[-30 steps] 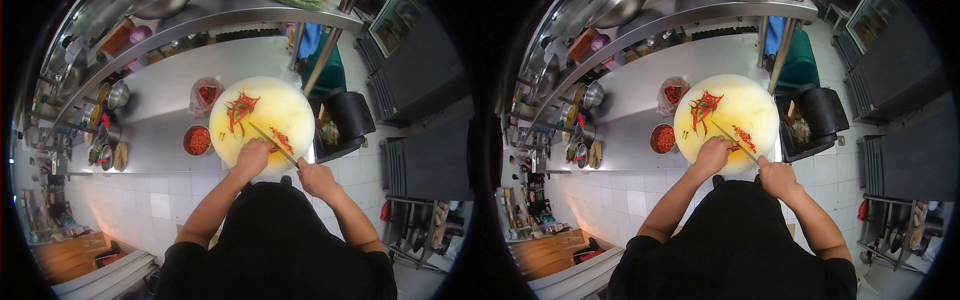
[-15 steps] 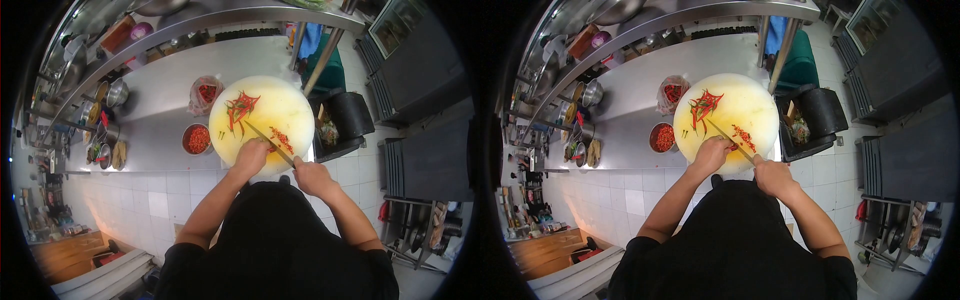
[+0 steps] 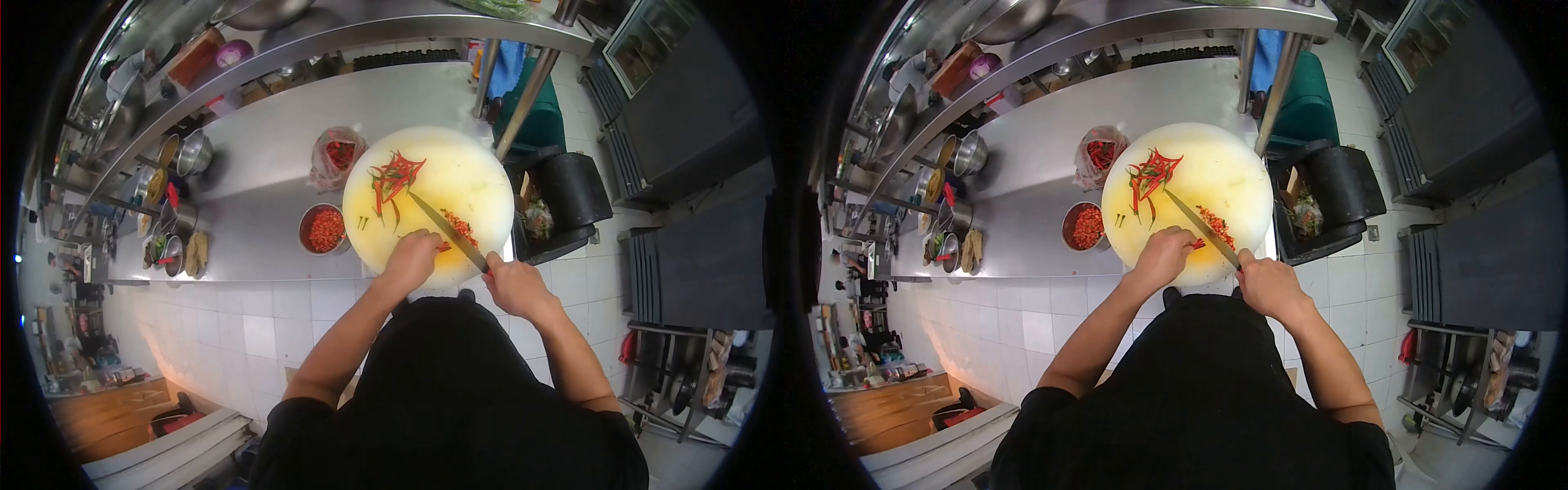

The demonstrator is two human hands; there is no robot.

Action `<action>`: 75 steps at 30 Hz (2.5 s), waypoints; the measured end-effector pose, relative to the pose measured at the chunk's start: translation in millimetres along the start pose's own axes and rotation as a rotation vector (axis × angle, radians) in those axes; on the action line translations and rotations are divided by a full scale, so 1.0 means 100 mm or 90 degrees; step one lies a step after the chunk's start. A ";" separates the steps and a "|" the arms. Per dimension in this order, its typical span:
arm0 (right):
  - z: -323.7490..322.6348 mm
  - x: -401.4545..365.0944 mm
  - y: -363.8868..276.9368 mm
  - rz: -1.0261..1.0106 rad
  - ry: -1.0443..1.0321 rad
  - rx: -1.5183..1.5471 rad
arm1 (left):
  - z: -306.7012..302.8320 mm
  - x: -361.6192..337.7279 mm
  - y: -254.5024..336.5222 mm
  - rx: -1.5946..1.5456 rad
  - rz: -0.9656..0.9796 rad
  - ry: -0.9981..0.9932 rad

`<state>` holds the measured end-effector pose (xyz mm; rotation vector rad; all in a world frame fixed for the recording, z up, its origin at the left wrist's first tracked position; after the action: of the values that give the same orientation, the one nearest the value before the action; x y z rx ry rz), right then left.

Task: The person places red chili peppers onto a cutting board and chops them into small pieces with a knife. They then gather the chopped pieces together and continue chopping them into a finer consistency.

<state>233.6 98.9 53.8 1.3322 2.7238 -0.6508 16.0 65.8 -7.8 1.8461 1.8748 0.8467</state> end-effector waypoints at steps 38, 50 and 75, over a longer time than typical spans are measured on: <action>-0.07 -0.07 -0.24 -0.008 -0.038 -0.101 | 0.14 0.03 -0.03 0.083 -0.014 -0.005; 0.12 0.01 -0.16 -0.022 -0.016 -0.042 | 0.11 0.03 0.00 0.071 -0.011 0.006; 0.10 0.01 -0.24 -0.012 -0.010 -0.034 | 0.11 -0.05 0.03 0.062 0.013 0.089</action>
<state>213.4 83.1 52.7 1.2859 2.7250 -0.5838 25.0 62.8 -14.8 1.9110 2.0175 0.9278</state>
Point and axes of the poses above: each hand's wrist, its own x-axis towards the middle knuckle, its own z-axis out of the palm, y = z × x, the point moved 3 cm from there along x, towards the middle knuckle, and after that the axes turned 8 degrees about y, right-handed, at the moved point
